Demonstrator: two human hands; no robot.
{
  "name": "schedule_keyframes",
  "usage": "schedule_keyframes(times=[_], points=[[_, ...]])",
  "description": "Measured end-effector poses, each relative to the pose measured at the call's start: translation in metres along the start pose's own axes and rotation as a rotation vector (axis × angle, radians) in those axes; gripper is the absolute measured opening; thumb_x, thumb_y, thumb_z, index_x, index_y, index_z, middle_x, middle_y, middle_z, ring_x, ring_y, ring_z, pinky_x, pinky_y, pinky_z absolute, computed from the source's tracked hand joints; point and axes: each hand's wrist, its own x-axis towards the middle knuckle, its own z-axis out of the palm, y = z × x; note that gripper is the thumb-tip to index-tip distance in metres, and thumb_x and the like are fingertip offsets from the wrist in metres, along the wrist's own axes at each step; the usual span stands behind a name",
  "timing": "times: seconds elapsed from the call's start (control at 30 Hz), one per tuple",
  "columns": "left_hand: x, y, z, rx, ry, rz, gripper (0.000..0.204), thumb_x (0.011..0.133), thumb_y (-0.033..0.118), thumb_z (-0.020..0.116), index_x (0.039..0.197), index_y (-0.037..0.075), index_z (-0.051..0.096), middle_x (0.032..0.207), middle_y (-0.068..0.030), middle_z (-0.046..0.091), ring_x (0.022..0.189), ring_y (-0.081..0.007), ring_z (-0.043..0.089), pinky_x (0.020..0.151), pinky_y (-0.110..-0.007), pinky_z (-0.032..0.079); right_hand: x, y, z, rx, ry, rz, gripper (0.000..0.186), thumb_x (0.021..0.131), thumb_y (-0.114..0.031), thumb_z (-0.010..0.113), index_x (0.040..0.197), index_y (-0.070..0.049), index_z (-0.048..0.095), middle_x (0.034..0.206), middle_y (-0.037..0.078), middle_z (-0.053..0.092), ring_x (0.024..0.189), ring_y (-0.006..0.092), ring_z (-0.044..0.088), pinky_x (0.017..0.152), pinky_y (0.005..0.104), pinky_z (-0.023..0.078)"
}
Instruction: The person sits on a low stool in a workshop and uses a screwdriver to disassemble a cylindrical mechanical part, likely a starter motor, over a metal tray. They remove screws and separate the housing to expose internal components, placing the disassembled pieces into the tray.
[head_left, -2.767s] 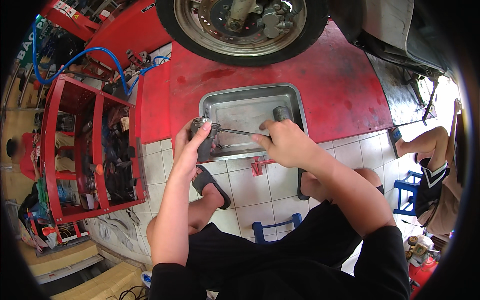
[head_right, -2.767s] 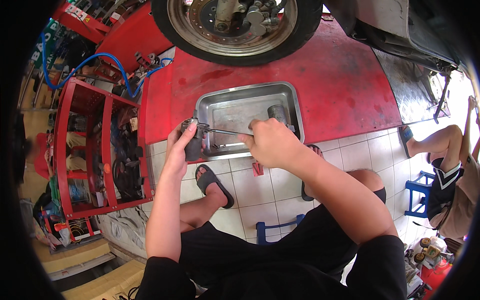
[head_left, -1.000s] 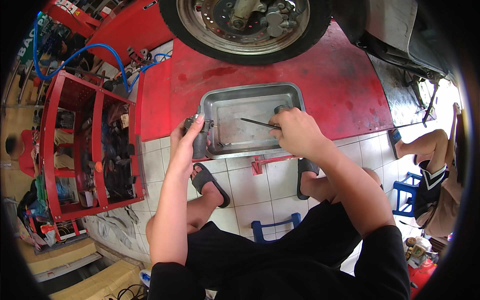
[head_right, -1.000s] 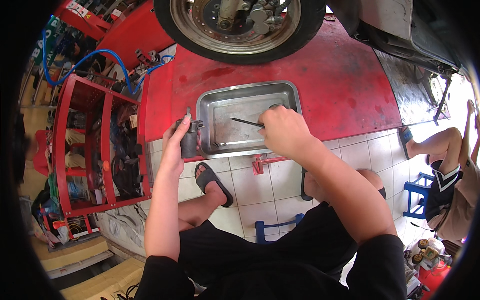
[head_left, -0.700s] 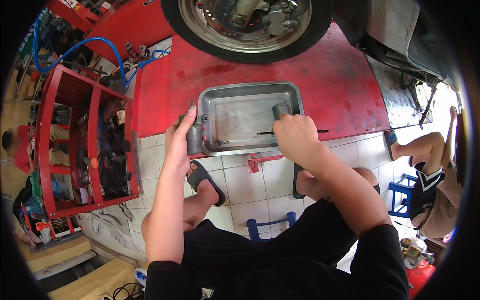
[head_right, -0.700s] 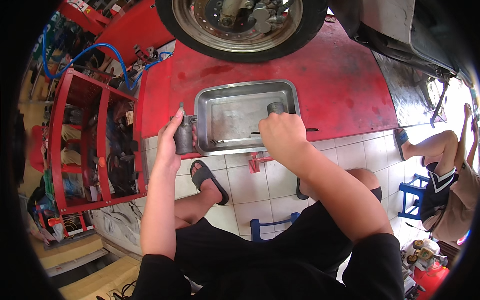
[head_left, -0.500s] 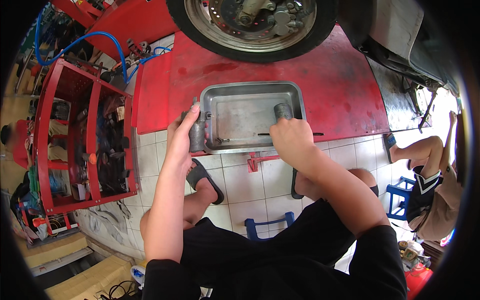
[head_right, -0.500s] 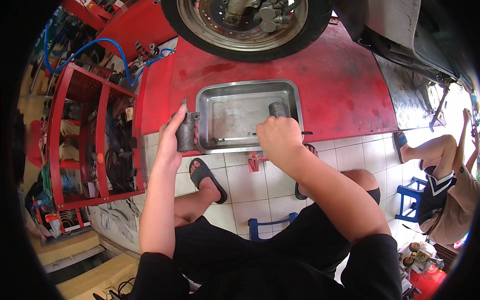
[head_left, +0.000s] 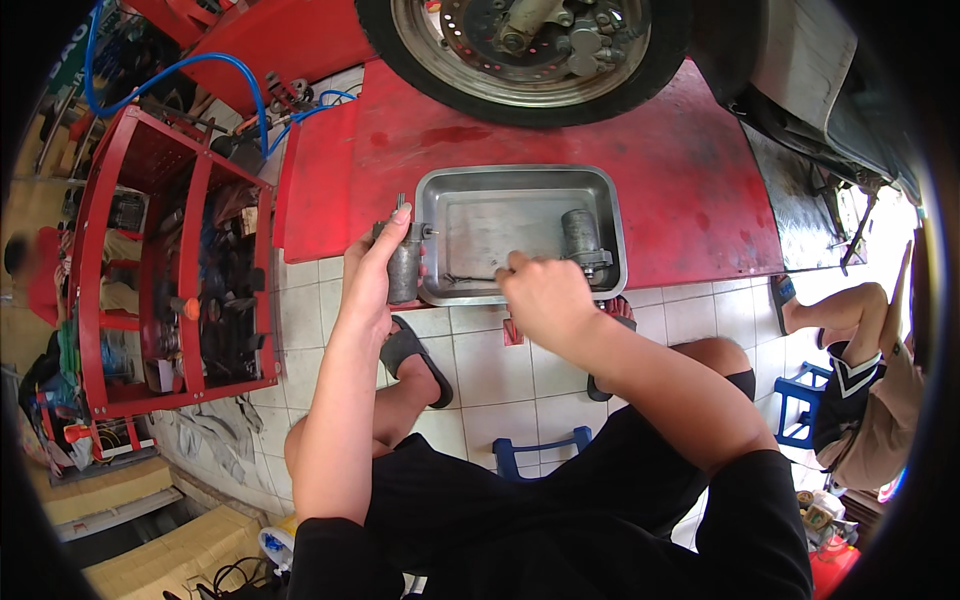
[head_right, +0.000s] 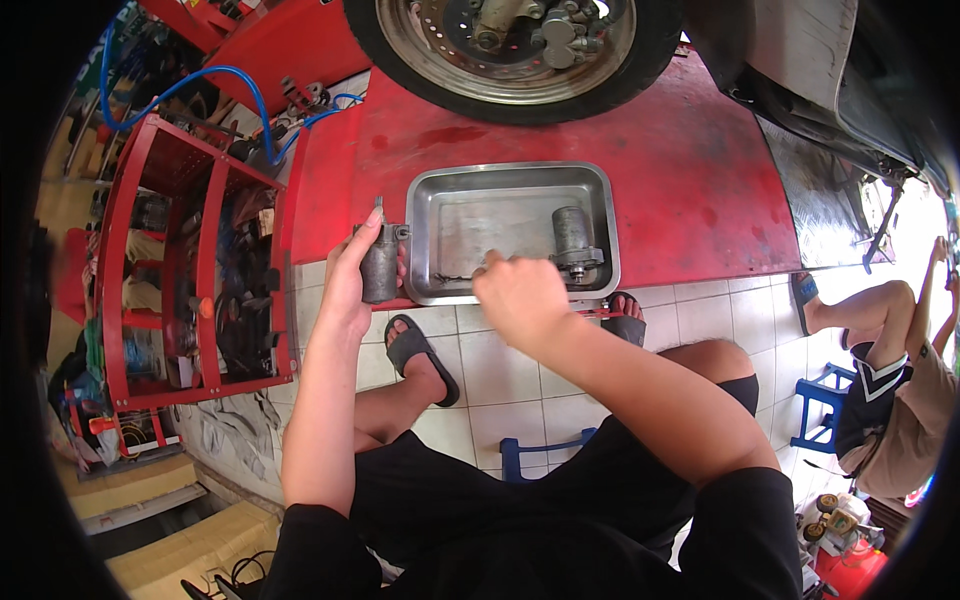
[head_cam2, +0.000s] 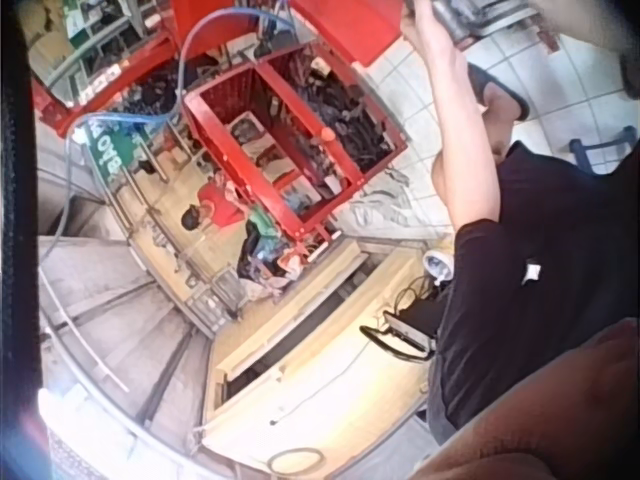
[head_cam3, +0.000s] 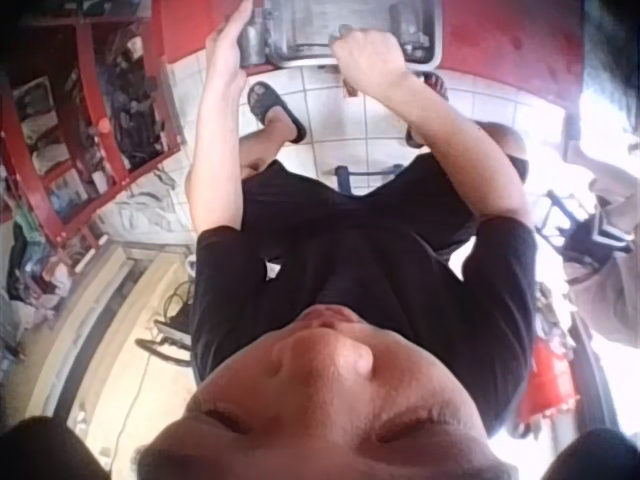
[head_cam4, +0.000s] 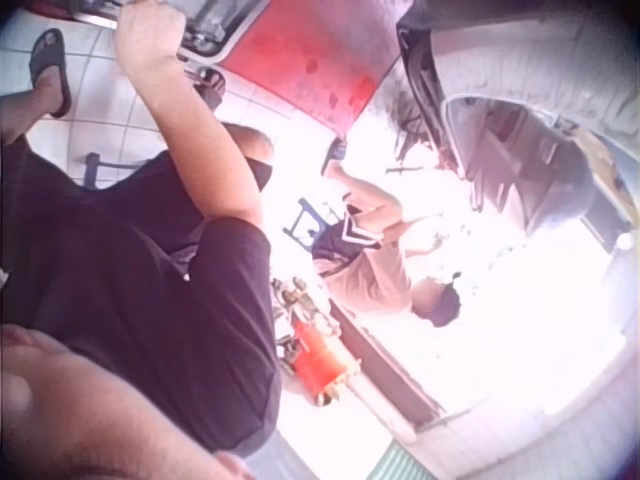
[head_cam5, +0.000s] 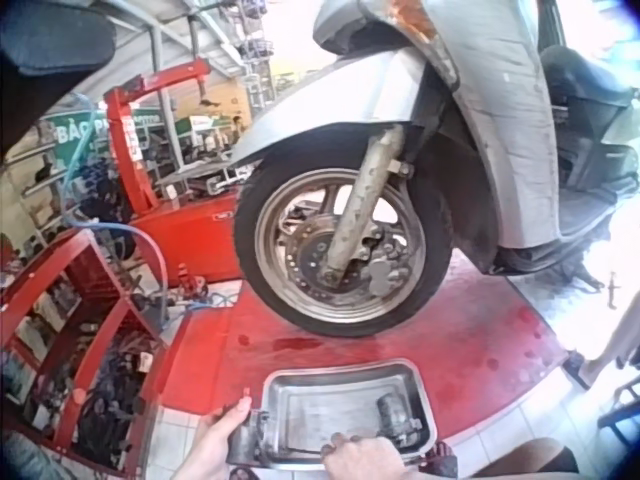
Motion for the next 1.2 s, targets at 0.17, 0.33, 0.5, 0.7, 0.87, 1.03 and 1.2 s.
schedule_keyframes(times=[0.17, 0.33, 0.5, 0.7, 0.87, 1.03, 1.2], points=[[0.001, 0.001, -0.005, -0.008, -0.012, 0.01, 0.051, 0.085, 0.053, 0.074, 0.093, 0.004, 0.063, 0.075, -0.0062, 0.064, 0.061, -0.014, 0.061, 0.056, -0.028, 0.048, 0.004, 0.021, -0.016, -0.139, -0.175, 0.196, 0.011, 0.076, -0.007, 0.069, 0.086, -0.003, 0.073, 0.095, 0.016, 0.069, 0.085, 0.0285, 0.073, 0.068, 0.0368, 0.059], [0.002, 0.0, -0.001, 0.003, -0.015, 0.0, 0.047, 0.088, 0.05, 0.07, 0.095, 0.004, 0.064, 0.077, -0.0067, 0.065, 0.063, -0.0149, 0.063, 0.058, -0.028, 0.05, 0.003, 0.024, -0.003, -0.136, -0.121, 0.19, 0.011, 0.077, -0.005, 0.07, 0.086, -0.004, 0.073, 0.095, 0.015, 0.069, 0.085, 0.0288, 0.074, 0.068, 0.0372, 0.059], [0.003, -0.002, -0.001, 0.011, -0.024, -0.005, 0.046, 0.089, 0.05, 0.07, 0.095, 0.005, 0.064, 0.077, -0.0066, 0.066, 0.063, -0.0149, 0.063, 0.058, -0.028, 0.05, 0.004, 0.013, 0.003, -0.125, -0.178, 0.156, 0.012, 0.079, -0.007, 0.067, 0.089, -0.003, 0.074, 0.097, 0.016, 0.069, 0.086, 0.0294, 0.073, 0.069, 0.0369, 0.059], [0.002, 0.0, -0.001, 0.005, -0.018, -0.02, 0.047, 0.088, 0.051, 0.071, 0.095, 0.005, 0.063, 0.076, -0.0059, 0.065, 0.063, -0.0143, 0.062, 0.058, -0.028, 0.049, -0.005, -0.005, 0.006, 0.049, -0.143, 0.002, 0.015, 0.078, -0.008, 0.065, 0.09, -0.001, 0.07, 0.097, 0.016, 0.067, 0.087, 0.0311, 0.072, 0.071, 0.0406, 0.06], [0.003, -0.001, -0.001, 0.028, -0.014, -0.01, 0.044, 0.09, 0.049, 0.068, 0.096, 0.005, 0.063, 0.077, -0.0071, 0.066, 0.064, -0.0156, 0.064, 0.059, -0.029, 0.051, -0.002, 0.009, -0.006, -0.023, -0.141, 0.071, 0.013, 0.078, -0.01, 0.067, 0.088, -0.003, 0.072, 0.095, 0.016, 0.069, 0.085, 0.031, 0.073, 0.07, 0.0395, 0.06], [0.005, -0.003, -0.001, 0.024, -0.023, -0.008, 0.046, 0.089, 0.051, 0.069, 0.096, 0.005, 0.064, 0.078, -0.0073, 0.067, 0.065, -0.0156, 0.064, 0.059, -0.029, 0.051, -0.004, 0.017, -0.02, -0.1, -0.28, 0.141, 0.011, 0.08, -0.012, 0.068, 0.087, -0.005, 0.073, 0.092, 0.014, 0.071, 0.084, 0.0287, 0.073, 0.068, 0.0374, 0.06], [0.004, -0.002, 0.001, 0.025, -0.036, -0.002, 0.048, 0.088, 0.051, 0.07, 0.098, 0.005, 0.064, 0.079, -0.0076, 0.067, 0.064, -0.0158, 0.064, 0.059, -0.029, 0.051, -0.007, 0.008, -0.027, -0.193, -0.31, 0.116, 0.01, 0.082, -0.013, 0.067, 0.087, -0.007, 0.073, 0.092, 0.012, 0.072, 0.085, 0.0263, 0.074, 0.068, 0.0351, 0.059]])
